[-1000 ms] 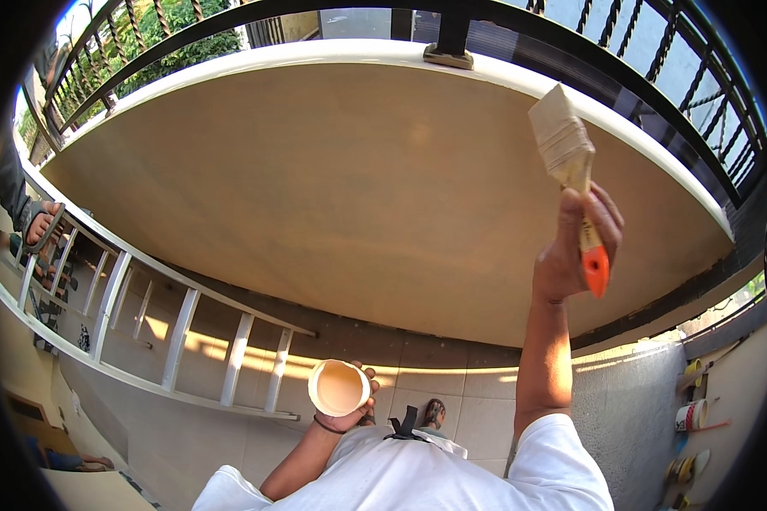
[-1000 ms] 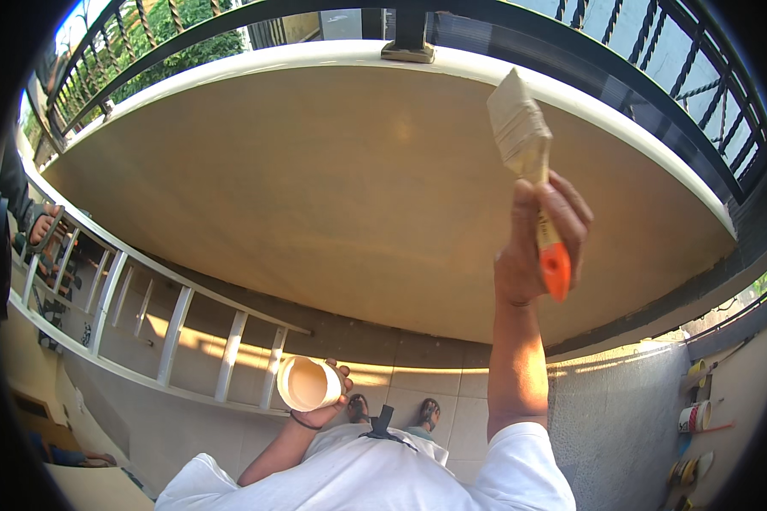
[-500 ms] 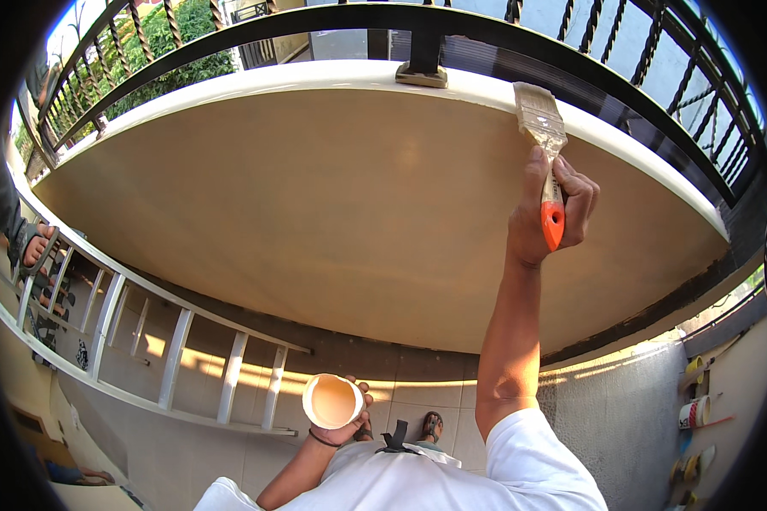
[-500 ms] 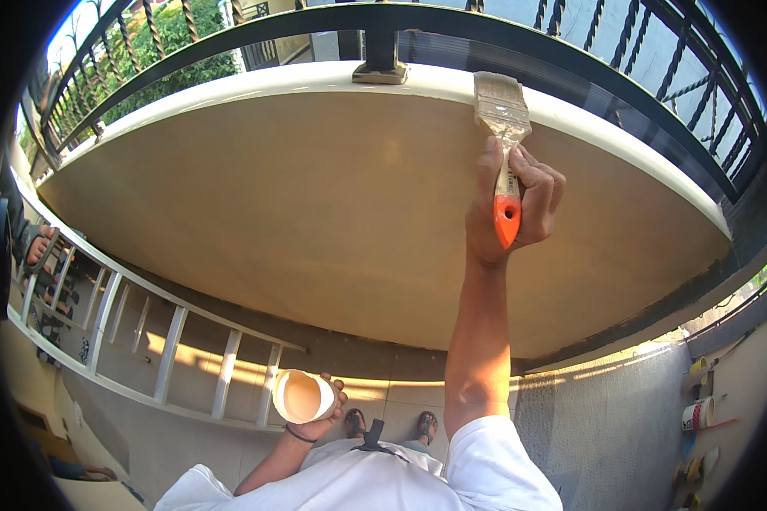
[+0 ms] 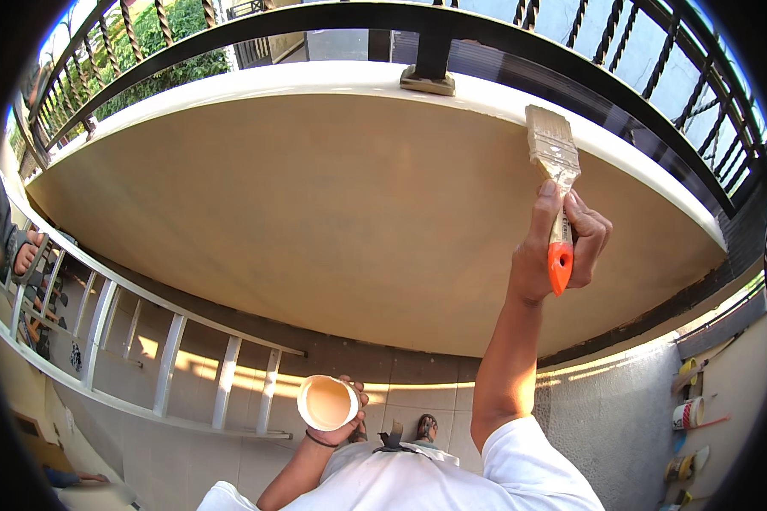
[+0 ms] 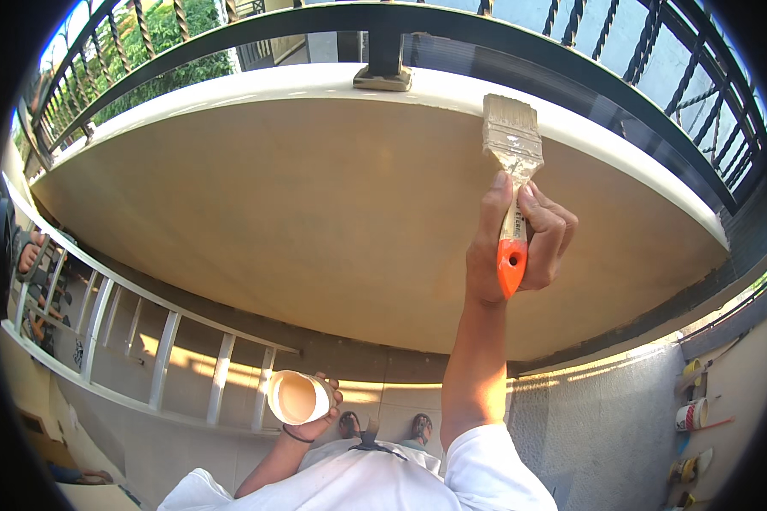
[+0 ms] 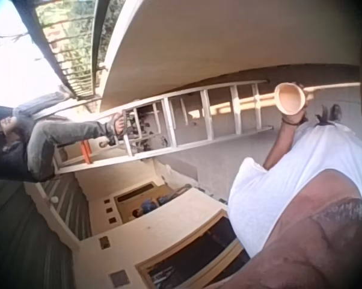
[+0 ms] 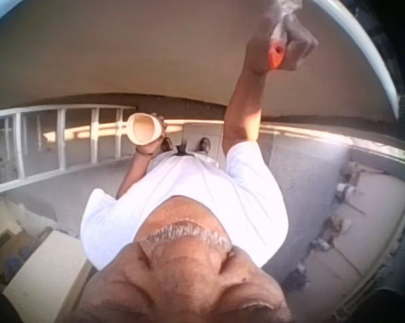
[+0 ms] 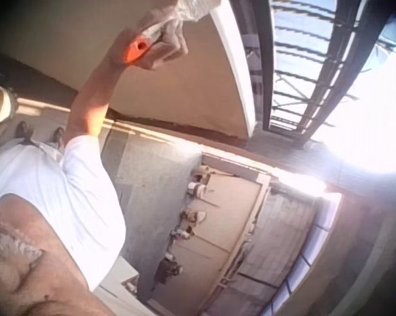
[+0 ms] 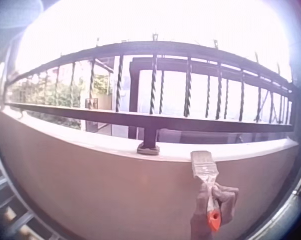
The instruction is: The person paints a curved ceiling surface using a paintbrush and a small container of beige paint. They repeatedly dip the brush into the container and apply paint in long strokes across the ceiling.
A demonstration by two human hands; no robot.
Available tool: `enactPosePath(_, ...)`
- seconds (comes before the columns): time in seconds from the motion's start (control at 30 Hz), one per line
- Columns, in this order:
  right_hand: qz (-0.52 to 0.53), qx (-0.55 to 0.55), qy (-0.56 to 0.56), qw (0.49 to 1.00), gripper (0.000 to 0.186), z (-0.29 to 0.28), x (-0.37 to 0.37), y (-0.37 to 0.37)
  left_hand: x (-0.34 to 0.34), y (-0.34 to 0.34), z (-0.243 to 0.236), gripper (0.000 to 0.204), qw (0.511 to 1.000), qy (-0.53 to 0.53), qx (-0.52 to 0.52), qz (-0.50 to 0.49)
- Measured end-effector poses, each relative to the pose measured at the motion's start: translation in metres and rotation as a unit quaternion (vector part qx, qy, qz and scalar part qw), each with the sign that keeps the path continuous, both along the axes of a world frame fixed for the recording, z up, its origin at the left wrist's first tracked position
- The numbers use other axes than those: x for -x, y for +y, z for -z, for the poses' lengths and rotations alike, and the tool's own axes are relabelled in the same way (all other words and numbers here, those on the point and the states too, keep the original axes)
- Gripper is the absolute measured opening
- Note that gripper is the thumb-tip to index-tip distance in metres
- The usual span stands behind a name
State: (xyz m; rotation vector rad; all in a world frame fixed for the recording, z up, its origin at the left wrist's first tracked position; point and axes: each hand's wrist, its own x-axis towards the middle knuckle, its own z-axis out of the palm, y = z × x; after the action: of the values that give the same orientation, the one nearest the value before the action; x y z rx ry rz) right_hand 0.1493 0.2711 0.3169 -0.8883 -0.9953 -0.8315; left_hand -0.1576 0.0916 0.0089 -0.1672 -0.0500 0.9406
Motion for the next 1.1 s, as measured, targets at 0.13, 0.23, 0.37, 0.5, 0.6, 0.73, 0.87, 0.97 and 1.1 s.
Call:
enactPosePath(0.13,-0.017,0.008,0.007,1.000,0.025,0.000,-0.003,-0.006,0.002,0.008,0.004,0.062,1.000,-0.015,-0.019,0.012)
enactPosePath(0.23,-0.017,0.028,0.005,0.999,0.025,0.003,0.001,-0.017,0.002,0.011,0.006,0.063,1.000,-0.015,-0.022,0.016)
enactPosePath(0.37,-0.007,0.038,0.003,0.999,0.025,0.007,0.000,-0.023,-0.002,0.014,-0.003,0.064,0.999,-0.022,-0.033,0.025)
enactPosePath(0.5,-0.019,0.050,0.012,0.999,0.024,0.010,0.000,-0.027,-0.001,0.011,0.002,0.065,0.999,-0.022,-0.032,0.035)
enactPosePath(0.6,-0.032,0.063,0.024,0.997,0.024,0.017,0.000,-0.031,0.001,0.006,0.002,0.065,0.999,-0.015,-0.035,0.036)
enactPosePath(0.73,-0.032,0.068,0.017,0.997,0.022,0.024,-0.003,-0.037,0.003,0.000,-0.002,0.064,0.999,-0.010,-0.035,0.038)
enactPosePath(0.87,-0.037,0.105,0.002,0.994,0.021,0.023,0.004,-0.057,0.009,-0.005,0.004,0.064,0.999,-0.007,-0.040,0.034)
enactPosePath(0.97,0.012,0.102,-0.038,0.994,0.020,0.024,-0.006,-0.072,0.013,-0.008,0.007,0.064,0.998,-0.014,-0.043,0.033)
enactPosePath(1.1,0.094,0.095,-0.056,0.989,0.018,-0.005,-0.014,-0.078,0.022,-0.011,0.009,0.063,0.999,-0.007,-0.040,0.021)
